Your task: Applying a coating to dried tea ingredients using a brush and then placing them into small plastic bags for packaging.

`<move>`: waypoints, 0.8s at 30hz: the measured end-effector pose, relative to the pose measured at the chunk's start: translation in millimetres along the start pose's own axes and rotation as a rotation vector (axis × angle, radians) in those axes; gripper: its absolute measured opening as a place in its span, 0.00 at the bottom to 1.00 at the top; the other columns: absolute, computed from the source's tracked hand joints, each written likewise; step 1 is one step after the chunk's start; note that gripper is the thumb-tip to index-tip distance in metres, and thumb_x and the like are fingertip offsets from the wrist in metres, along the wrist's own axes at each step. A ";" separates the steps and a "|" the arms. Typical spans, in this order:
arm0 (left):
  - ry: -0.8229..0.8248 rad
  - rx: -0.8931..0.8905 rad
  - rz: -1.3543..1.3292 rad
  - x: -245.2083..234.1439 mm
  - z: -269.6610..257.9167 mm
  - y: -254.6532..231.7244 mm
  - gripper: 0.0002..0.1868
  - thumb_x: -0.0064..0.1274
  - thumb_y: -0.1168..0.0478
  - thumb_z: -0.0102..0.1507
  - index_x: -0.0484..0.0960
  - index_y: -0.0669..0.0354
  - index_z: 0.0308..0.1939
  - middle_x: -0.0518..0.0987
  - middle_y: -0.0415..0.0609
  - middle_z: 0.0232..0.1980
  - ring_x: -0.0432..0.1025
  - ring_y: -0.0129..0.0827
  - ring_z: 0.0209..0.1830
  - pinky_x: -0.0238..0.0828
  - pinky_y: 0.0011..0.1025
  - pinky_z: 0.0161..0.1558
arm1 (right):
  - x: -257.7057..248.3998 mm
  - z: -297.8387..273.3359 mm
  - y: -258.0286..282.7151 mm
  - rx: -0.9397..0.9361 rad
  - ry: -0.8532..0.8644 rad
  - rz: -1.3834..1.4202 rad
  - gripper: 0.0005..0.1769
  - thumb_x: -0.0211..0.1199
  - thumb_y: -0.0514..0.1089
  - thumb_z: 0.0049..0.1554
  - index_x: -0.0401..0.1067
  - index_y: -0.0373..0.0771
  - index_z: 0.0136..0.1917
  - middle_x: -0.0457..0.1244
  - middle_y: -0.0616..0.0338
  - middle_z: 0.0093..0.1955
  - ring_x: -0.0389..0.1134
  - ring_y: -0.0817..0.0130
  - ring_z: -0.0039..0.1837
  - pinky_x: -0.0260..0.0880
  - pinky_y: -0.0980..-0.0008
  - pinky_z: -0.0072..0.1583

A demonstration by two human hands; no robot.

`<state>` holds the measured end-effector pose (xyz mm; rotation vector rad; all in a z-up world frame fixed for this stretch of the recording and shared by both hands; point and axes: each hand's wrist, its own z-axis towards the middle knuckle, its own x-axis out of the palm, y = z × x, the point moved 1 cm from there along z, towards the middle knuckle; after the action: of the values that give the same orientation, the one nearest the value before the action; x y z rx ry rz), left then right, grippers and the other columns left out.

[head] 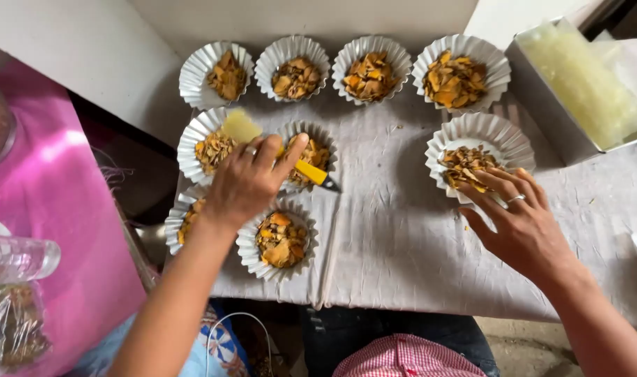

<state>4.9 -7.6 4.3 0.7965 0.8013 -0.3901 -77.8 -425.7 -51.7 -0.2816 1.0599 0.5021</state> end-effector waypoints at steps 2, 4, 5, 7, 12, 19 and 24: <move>0.033 0.077 -0.086 25.1 16.1 19.7 0.26 0.59 0.74 0.66 0.77 0.57 0.67 0.69 0.57 0.61 0.76 0.43 0.45 0.88 0.27 0.39 | 5.1 -13.0 -13.5 0.019 -0.010 -0.010 0.25 0.68 0.49 0.58 0.73 0.47 0.68 0.63 0.53 0.71 0.64 0.54 0.74 0.60 0.49 0.78; 0.060 0.155 -0.175 57.2 26.1 30.6 0.19 0.57 0.73 0.70 0.78 0.63 0.65 0.63 0.61 0.70 0.79 0.50 0.48 0.94 0.28 0.37 | 7.2 -24.7 -23.2 0.041 -0.019 -0.029 0.25 0.69 0.49 0.57 0.73 0.46 0.67 0.63 0.53 0.72 0.64 0.54 0.74 0.60 0.48 0.78; 0.107 0.131 -0.207 74.5 26.1 34.7 0.20 0.55 0.75 0.69 0.77 0.65 0.66 0.61 0.68 0.71 0.80 0.54 0.46 0.93 0.30 0.38 | 7.8 -26.3 -26.2 0.045 -0.003 -0.020 0.27 0.68 0.50 0.56 0.72 0.46 0.68 0.62 0.52 0.71 0.64 0.54 0.73 0.60 0.47 0.78; 0.150 0.109 -0.234 97.7 24.4 38.8 0.21 0.53 0.77 0.69 0.75 0.67 0.67 0.59 0.75 0.72 0.81 0.59 0.44 0.93 0.32 0.39 | 8.6 -28.8 -31.3 0.049 0.007 -0.013 0.28 0.67 0.51 0.56 0.71 0.45 0.68 0.62 0.51 0.71 0.63 0.54 0.73 0.59 0.45 0.78; 0.015 -0.158 -0.338 50.6 29.1 5.9 0.27 0.58 0.78 0.69 0.73 0.58 0.70 0.64 0.68 0.74 0.71 0.28 0.19 0.75 0.18 0.16 | 9.2 -35.6 -35.1 0.085 0.031 0.042 0.30 0.68 0.50 0.55 0.70 0.48 0.70 0.62 0.52 0.72 0.62 0.55 0.75 0.58 0.43 0.79; 0.242 -0.093 -0.653 22.3 -4.4 -77.5 0.42 0.49 0.88 0.61 0.70 0.44 0.71 0.54 0.67 0.77 0.79 0.41 0.36 0.83 0.19 0.19 | 24.6 -44.2 -37.2 0.070 0.018 0.059 0.28 0.68 0.49 0.56 0.71 0.48 0.70 0.62 0.52 0.71 0.64 0.55 0.74 0.59 0.44 0.79; 0.140 -0.130 -0.886 59.2 -7.0 -62.0 0.29 0.39 0.85 0.63 0.77 0.50 0.59 0.55 0.67 0.76 0.73 0.71 0.62 0.90 0.29 0.26 | 24.4 -49.0 -33.9 0.104 0.033 0.068 0.29 0.68 0.51 0.55 0.70 0.50 0.70 0.62 0.56 0.71 0.65 0.58 0.74 0.61 0.42 0.79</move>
<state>3.4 -43.9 -73.6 0.3076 1.2822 -1.0621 -87.7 -470.6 -96.8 -0.1623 1.1265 0.5031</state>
